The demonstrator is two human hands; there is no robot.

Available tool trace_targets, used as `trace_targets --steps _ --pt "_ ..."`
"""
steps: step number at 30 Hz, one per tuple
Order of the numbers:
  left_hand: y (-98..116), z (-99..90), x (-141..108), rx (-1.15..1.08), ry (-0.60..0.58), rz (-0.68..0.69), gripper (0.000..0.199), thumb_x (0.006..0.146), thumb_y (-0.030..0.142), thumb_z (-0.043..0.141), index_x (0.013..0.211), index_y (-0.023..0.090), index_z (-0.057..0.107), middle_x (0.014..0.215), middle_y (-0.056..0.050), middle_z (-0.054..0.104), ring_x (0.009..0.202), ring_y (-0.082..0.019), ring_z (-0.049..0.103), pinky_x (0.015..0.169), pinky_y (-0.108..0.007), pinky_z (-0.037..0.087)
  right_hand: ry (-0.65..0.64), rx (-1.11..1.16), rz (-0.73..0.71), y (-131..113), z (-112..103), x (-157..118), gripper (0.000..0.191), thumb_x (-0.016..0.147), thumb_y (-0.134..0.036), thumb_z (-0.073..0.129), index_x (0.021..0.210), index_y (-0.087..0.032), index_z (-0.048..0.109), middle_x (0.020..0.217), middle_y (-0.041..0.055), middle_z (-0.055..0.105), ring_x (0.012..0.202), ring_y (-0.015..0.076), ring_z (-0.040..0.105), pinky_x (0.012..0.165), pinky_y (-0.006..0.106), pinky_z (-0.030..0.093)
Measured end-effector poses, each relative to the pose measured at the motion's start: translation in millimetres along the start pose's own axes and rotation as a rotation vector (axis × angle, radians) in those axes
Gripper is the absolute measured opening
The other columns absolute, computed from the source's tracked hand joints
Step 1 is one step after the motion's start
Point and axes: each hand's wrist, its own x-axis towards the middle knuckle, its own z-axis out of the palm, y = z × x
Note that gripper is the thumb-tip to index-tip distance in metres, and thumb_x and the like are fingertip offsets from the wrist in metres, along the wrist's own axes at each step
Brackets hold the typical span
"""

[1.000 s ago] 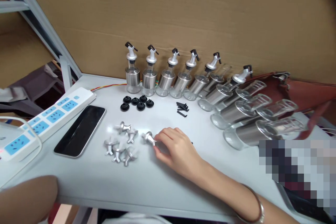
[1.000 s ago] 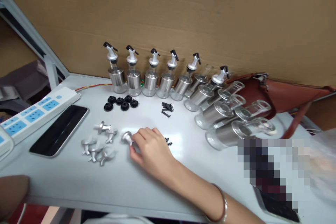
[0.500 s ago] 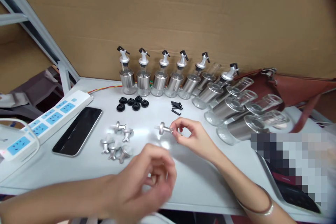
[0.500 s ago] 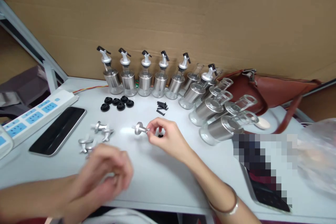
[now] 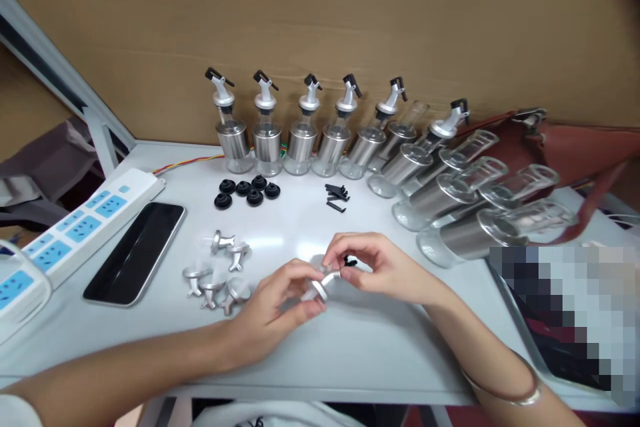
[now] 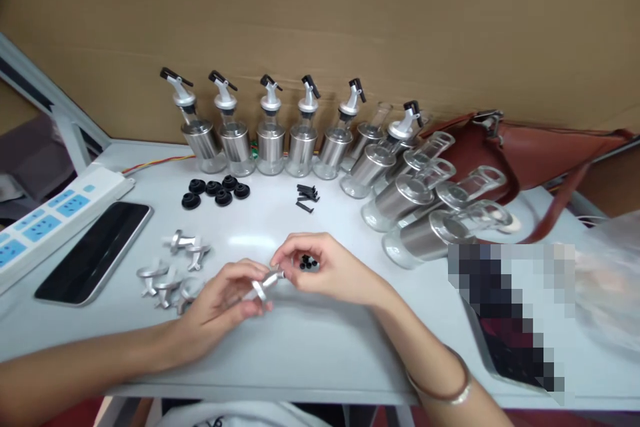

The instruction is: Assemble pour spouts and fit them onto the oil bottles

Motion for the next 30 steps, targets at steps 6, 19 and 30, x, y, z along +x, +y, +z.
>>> trace_targets --steps 6,19,30 --pt "1.3 -3.5 1.0 0.112 0.063 -0.104 0.031 0.084 0.024 0.071 0.113 0.033 0.061 0.102 0.0 0.056 0.091 -0.015 0.057 0.087 -0.029 0.045 0.24 -0.355 0.065 4.4 -11.8 -2.4 0.019 0.089 -0.028 0.051 0.095 -0.017 0.065 0.091 0.0073 0.07 0.078 0.0172 0.063 0.061 0.026 0.047" --pt "-4.6 -6.4 4.0 0.238 0.072 -0.087 0.036 0.087 0.013 0.061 0.116 0.032 0.055 0.112 -0.001 0.052 0.094 -0.015 0.052 0.085 -0.028 0.042 0.028 -0.483 0.264 14.3 -35.5 -8.7 0.02 0.087 -0.029 0.053 0.089 -0.017 0.069 0.091 0.0072 0.073 0.082 0.0189 0.065 0.077 0.032 0.05" --pt "1.1 -5.8 5.3 0.203 0.051 -0.11 0.033 0.086 0.01 0.059 0.113 0.029 0.055 0.108 -0.001 0.052 0.09 -0.014 0.052 0.083 -0.029 0.043 0.104 -0.571 0.238 20.6 -28.7 -4.0 0.018 0.088 -0.019 0.05 0.089 -0.017 0.067 0.087 0.0061 0.072 0.076 0.0177 0.066 0.071 0.029 0.05"
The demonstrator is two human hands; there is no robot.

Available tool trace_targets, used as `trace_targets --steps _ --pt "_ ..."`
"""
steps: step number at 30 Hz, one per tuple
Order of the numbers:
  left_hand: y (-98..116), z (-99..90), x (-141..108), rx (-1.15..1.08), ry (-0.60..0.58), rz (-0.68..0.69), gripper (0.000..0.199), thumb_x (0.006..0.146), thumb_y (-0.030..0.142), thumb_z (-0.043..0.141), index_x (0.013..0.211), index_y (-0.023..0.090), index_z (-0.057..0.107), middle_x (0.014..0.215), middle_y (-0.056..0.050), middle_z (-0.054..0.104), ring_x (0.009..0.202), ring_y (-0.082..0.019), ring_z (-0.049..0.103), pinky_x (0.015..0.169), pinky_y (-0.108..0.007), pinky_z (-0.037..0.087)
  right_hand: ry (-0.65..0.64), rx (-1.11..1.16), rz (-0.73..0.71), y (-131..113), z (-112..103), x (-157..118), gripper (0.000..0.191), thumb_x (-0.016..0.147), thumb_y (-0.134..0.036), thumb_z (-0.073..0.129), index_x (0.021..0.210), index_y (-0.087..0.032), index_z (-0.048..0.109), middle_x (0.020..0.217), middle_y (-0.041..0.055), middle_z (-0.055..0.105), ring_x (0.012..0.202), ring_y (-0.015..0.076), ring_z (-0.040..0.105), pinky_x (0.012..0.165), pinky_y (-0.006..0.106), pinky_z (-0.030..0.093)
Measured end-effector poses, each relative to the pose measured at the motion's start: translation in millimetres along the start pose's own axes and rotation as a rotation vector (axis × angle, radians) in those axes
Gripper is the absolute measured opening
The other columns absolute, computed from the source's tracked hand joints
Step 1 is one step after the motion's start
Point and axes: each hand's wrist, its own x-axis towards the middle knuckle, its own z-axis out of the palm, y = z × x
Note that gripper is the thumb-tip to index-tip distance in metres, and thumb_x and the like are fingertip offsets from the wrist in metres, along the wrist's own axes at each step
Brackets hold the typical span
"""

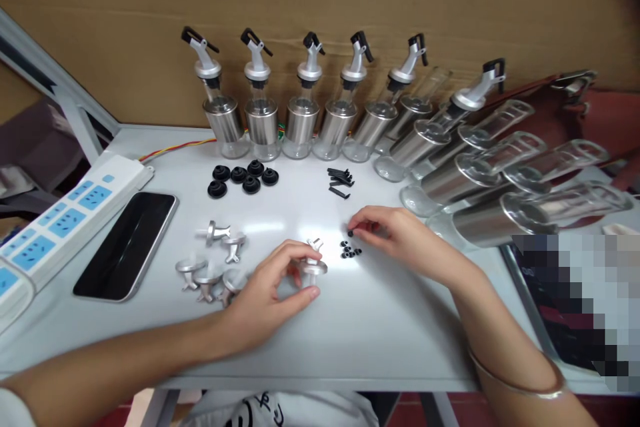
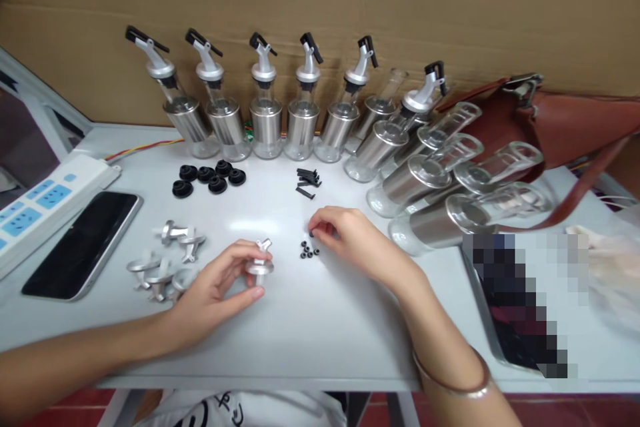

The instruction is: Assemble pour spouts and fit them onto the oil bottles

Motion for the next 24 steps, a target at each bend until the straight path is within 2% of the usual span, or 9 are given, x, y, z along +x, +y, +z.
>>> trace_targets --steps 4,10,14,18,21,24 --pt "-0.2 -0.4 -1.5 0.004 -0.006 -0.004 0.032 0.087 0.012 0.059 0.114 0.028 0.054 0.109 -0.001 0.052 0.09 -0.014 0.051 0.084 -0.03 0.042 0.047 -0.021 -0.024 0.9 -3.3 -2.2 0.023 0.09 -0.019 0.045 0.093 -0.016 0.068 0.092 0.0078 0.072 0.08 0.0191 0.066 0.074 0.031 0.05" --pt "-0.1 -1.0 -1.5 0.02 -0.031 0.027 0.027 0.089 0.014 0.058 0.112 0.028 0.057 0.109 -0.002 0.052 0.09 -0.014 0.051 0.083 -0.029 0.043 0.029 -0.009 -0.081 5.3 -1.8 -3.4 0.017 0.086 -0.021 0.055 0.09 -0.019 0.071 0.089 0.0068 0.069 0.078 0.0186 0.065 0.074 0.031 0.05" --pt "-0.8 -1.7 -0.5 0.024 -0.035 0.038 0.026 0.091 0.016 0.058 0.114 0.029 0.057 0.111 -0.003 0.053 0.092 -0.015 0.051 0.084 -0.029 0.043 0.128 0.028 -0.095 1.6 -0.6 -4.3 0.016 0.087 -0.024 0.053 0.087 -0.02 0.07 0.09 0.0068 0.07 0.077 0.0194 0.065 0.07 0.031 0.05" --pt "0.1 -2.0 -1.1 0.037 -0.056 0.035 0.027 0.092 0.015 0.055 0.116 0.029 0.057 0.113 -0.003 0.054 0.099 -0.016 0.051 0.085 -0.029 0.043 0.195 0.231 -0.069 -11.1 3.0 -7.4 0.014 0.086 -0.026 0.056 0.091 -0.019 0.067 0.089 0.0065 0.073 0.078 0.0196 0.066 0.064 0.029 0.05" --pt "0.7 -2.0 -1.7 0.041 -0.059 0.02 0.027 0.092 0.015 0.055 0.116 0.03 0.057 0.114 -0.003 0.054 0.101 -0.017 0.052 0.085 -0.028 0.043 0.206 0.388 -0.148 -20.5 10.7 -7.5 0.009 0.085 -0.025 0.061 0.087 -0.019 0.068 0.081 0.0048 0.07 0.074 0.0172 0.064 0.066 0.029 0.05" --pt "0.6 -2.0 -1.5 0.034 -0.047 -0.002 0.028 0.092 0.016 0.055 0.116 0.029 0.057 0.114 -0.003 0.054 0.099 -0.016 0.053 0.086 -0.028 0.043 0.22 0.488 -0.229 -25.8 18.6 -5.5 0.008 0.085 -0.022 0.062 0.086 -0.019 0.07 0.085 0.0053 0.068 0.077 0.0165 0.063 0.07 0.029 0.05"
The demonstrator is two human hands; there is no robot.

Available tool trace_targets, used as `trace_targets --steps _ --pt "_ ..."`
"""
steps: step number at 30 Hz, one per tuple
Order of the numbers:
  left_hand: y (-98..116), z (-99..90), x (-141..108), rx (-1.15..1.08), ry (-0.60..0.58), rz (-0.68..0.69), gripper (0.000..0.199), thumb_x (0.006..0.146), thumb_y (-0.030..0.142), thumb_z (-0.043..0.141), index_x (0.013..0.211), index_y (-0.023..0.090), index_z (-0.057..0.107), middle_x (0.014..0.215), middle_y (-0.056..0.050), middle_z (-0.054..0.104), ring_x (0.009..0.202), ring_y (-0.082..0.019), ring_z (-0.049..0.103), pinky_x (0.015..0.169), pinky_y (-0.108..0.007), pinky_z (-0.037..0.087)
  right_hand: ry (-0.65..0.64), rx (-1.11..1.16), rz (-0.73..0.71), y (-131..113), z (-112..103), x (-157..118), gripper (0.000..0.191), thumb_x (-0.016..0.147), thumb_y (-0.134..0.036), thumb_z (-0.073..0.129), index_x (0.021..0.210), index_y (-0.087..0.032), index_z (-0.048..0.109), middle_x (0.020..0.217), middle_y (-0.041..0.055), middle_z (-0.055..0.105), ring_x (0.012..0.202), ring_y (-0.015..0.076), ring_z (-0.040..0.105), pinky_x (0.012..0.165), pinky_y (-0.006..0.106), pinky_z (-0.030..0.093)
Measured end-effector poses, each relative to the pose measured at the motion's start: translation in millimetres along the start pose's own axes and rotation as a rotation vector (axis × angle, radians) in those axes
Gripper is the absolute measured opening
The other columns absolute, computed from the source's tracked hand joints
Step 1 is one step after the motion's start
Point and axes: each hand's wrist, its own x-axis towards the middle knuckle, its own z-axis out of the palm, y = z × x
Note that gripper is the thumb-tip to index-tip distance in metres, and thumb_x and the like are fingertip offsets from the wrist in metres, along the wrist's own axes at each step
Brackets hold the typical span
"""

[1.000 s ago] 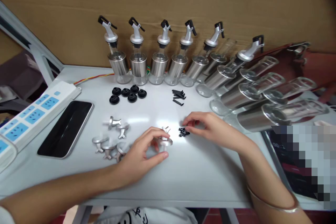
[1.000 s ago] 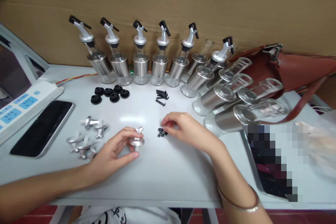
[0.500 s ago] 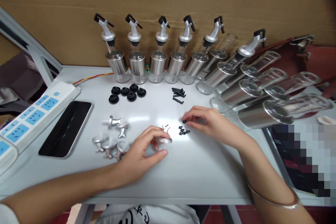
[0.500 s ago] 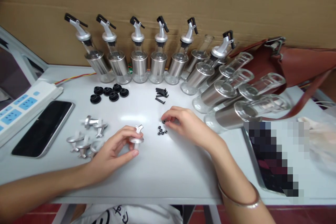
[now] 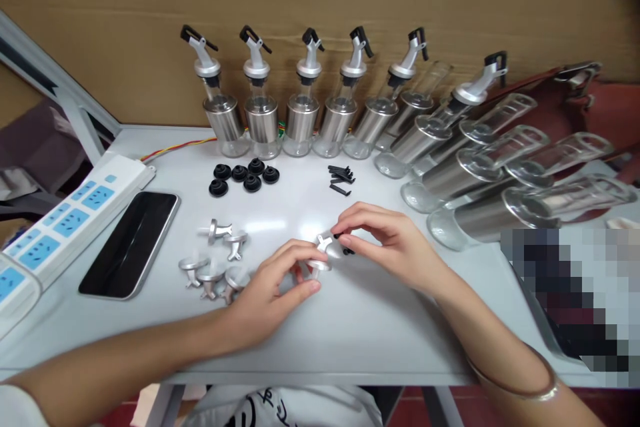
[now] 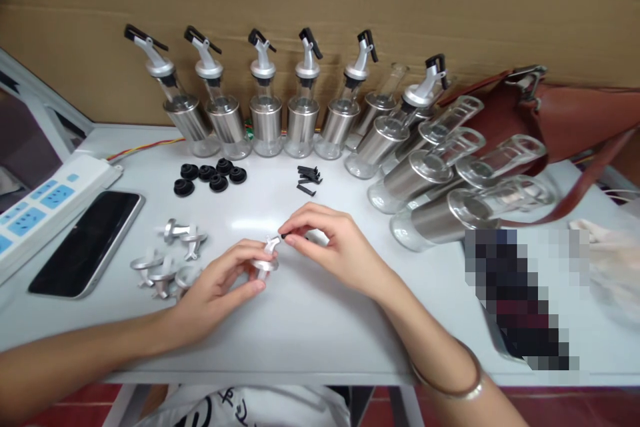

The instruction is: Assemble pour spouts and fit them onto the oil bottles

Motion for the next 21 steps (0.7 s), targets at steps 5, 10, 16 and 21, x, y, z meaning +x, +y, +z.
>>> trace_targets --steps 5,10,16,21 --pt "0.1 0.2 0.7 -0.013 0.011 -0.018 0.027 0.091 0.016 0.056 0.116 0.026 0.058 0.114 -0.005 0.055 0.1 -0.018 0.053 0.087 -0.03 0.044 0.025 0.073 0.009 1.9 6.0 0.2 0.009 0.084 -0.021 0.063 0.087 -0.02 0.072 0.085 0.0054 0.068 0.079 0.0168 0.063 0.072 0.031 0.05" --pt "1.0 0.4 0.4 -0.014 0.014 -0.008 0.027 0.091 0.017 0.056 0.116 0.026 0.058 0.114 -0.005 0.056 0.099 -0.018 0.054 0.087 -0.03 0.044 0.069 0.047 0.007 4.1 6.5 -1.0 0.007 0.083 -0.021 0.065 0.086 -0.021 0.072 0.085 0.0053 0.068 0.079 0.0175 0.063 0.072 0.032 0.049" --pt "1.6 1.4 1.0 -0.026 0.025 -0.003 0.027 0.091 0.015 0.055 0.115 0.025 0.059 0.112 -0.004 0.057 0.094 -0.017 0.055 0.088 -0.031 0.044 0.081 0.053 -0.001 6.0 7.7 -1.3 0.004 0.081 -0.022 0.067 0.082 -0.021 0.071 0.084 0.0051 0.068 0.079 0.0179 0.063 0.072 0.033 0.051" --pt "1.0 1.2 1.5 -0.028 0.023 -0.011 0.027 0.092 0.016 0.055 0.117 0.026 0.059 0.115 -0.004 0.057 0.096 -0.017 0.056 0.089 -0.031 0.044 0.094 0.075 -0.006 6.7 9.8 -0.6 0.005 0.08 -0.026 0.07 0.081 -0.02 0.07 0.082 0.0053 0.069 0.077 0.0183 0.063 0.071 0.034 0.05"
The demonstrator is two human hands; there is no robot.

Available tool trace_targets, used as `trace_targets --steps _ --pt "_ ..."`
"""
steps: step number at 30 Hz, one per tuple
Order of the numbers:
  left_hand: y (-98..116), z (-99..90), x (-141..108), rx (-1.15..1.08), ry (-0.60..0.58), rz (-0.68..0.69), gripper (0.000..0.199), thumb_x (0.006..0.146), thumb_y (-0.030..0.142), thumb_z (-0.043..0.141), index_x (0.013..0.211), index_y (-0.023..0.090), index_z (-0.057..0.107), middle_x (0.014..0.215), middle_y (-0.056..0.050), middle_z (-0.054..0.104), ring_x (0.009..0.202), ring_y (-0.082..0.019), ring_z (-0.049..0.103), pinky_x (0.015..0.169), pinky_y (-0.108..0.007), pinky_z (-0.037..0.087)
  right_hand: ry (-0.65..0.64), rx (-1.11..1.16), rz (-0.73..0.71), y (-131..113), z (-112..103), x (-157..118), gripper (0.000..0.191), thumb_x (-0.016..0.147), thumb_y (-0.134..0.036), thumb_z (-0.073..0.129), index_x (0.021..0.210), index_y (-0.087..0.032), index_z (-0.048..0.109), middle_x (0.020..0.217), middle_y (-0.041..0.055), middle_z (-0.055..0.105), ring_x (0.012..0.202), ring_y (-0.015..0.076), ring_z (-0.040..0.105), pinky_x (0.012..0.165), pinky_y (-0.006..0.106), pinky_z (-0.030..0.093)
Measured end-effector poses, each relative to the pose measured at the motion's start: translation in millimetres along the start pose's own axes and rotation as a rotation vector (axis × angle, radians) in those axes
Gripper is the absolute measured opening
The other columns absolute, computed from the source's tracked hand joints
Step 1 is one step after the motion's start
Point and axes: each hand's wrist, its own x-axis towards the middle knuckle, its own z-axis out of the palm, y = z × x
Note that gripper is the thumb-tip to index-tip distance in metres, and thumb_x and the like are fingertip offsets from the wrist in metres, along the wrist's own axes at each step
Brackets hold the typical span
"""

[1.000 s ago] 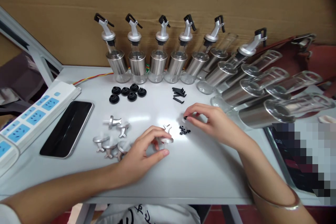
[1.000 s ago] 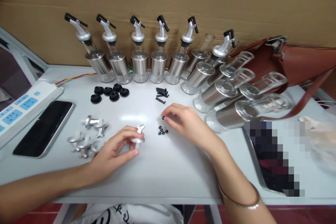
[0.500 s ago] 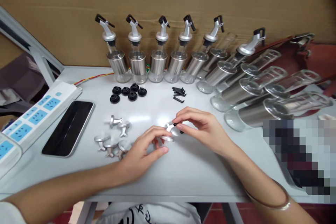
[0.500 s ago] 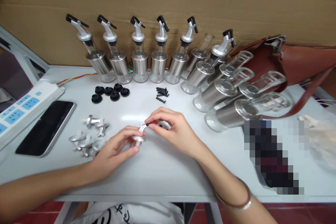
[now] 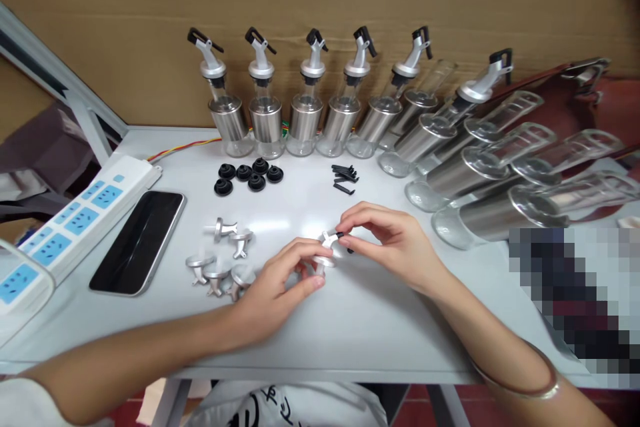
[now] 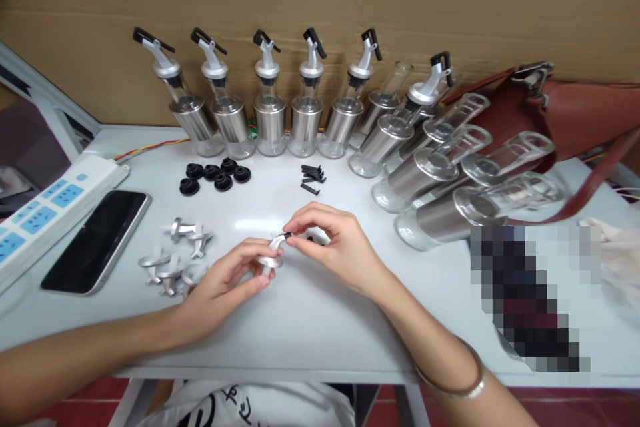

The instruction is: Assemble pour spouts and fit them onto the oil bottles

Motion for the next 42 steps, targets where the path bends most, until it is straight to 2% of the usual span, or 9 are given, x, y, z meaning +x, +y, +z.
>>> trace_targets --steps 4,7,14,18,22,26,33,37,42 --pt "-0.3 0.0 -0.8 -0.005 0.007 -0.004 0.026 0.092 0.018 0.055 0.116 0.026 0.058 0.115 -0.005 0.057 0.096 -0.018 0.057 0.091 -0.033 0.044 0.01 0.046 0.005 -1.3 0.4 0.4 0.005 0.078 -0.024 0.072 0.08 -0.02 0.07 0.082 0.0048 0.069 0.078 0.0177 0.063 0.072 0.033 0.051" --pt "-0.8 0.5 -2.1 -0.02 0.013 0.008 0.027 0.093 0.018 0.055 0.118 0.028 0.057 0.117 -0.004 0.056 0.096 -0.017 0.058 0.091 -0.034 0.045 0.012 0.123 0.062 -3.1 -1.0 0.6 0.011 0.077 -0.03 0.073 0.08 -0.02 0.07 0.082 0.0051 0.07 0.078 0.0176 0.065 0.073 0.033 0.053" --pt "-0.9 0.2 -4.8 -0.03 -0.013 0.045 0.03 0.094 0.016 0.052 0.121 0.029 0.055 0.114 -0.004 0.058 0.081 -0.014 0.062 0.083 -0.033 0.048 0.037 0.238 0.17 -2.6 -0.4 0.6 0.02 0.075 -0.037 0.076 0.084 -0.02 0.07 0.083 0.0047 0.07 0.078 0.0167 0.066 0.071 0.029 0.055" --pt "0.0 0.4 -4.2 -0.038 -0.028 0.096 0.032 0.094 0.014 0.051 0.12 0.031 0.055 0.119 -0.004 0.055 0.077 -0.011 0.062 0.081 -0.031 0.049 -0.14 0.297 0.25 -4.3 -0.2 -0.4 0.024 0.084 -0.04 0.066 0.098 -0.022 0.072 0.097 0.0056 0.07 0.087 0.0168 0.066 0.079 0.029 0.055" --pt "0.0 0.9 -3.6 0.003 -0.032 0.128 0.031 0.094 0.013 0.052 0.12 0.03 0.055 0.113 -0.003 0.058 0.079 -0.012 0.06 0.084 -0.032 0.048 -0.285 0.372 0.302 -5.3 -0.6 -1.8 0.028 0.09 -0.04 0.058 0.109 -0.024 0.071 0.106 0.0052 0.069 0.093 0.0164 0.065 0.088 0.032 0.051" --pt "-0.3 -0.2 -4.2 0.03 -0.051 0.131 0.029 0.095 0.014 0.05 0.119 0.029 0.055 0.113 -0.005 0.058 0.082 -0.014 0.059 0.084 -0.033 0.048 -0.323 0.456 0.34 -3.5 -1.1 -2.3 0.029 0.089 -0.04 0.058 0.11 -0.024 0.071 0.114 0.0062 0.066 0.101 0.0187 0.062 0.092 0.033 0.048" --pt "1.8 -1.6 -3.8 0.07 -0.085 0.178 0.03 0.095 0.013 0.05 0.119 0.03 0.056 0.114 -0.005 0.058 0.096 -0.016 0.057 0.089 -0.033 0.047 -0.385 0.589 0.379 -5.4 -2.8 0.1 0.026 0.084 -0.042 0.064 0.097 -0.022 0.072 0.107 0.0055 0.064 0.099 0.0195 0.059 0.091 0.033 0.046" --pt "1.6 -1.3 -3.6 0.075 -0.091 0.201 0.03 0.095 0.013 0.05 0.12 0.031 0.055 0.116 -0.005 0.056 0.093 -0.015 0.058 0.087 -0.032 0.048 -0.403 0.626 0.355 -6.7 -3.9 0.5 0.027 0.084 -0.043 0.065 0.097 -0.02 0.071 0.104 0.0061 0.062 0.098 0.0194 0.057 0.09 0.033 0.046" --pt "0.2 -1.7 -3.5 0.096 -0.094 0.258 0.033 0.095 0.013 0.052 0.121 0.032 0.055 0.115 -0.005 0.058 0.103 -0.017 0.058 0.084 -0.028 0.05 -0.431 0.627 0.348 -6.2 -3.9 -1.3 0.029 0.086 -0.045 0.063 0.097 -0.019 0.069 0.103 0.0059 0.059 0.096 0.0185 0.055 0.09 0.033 0.043"
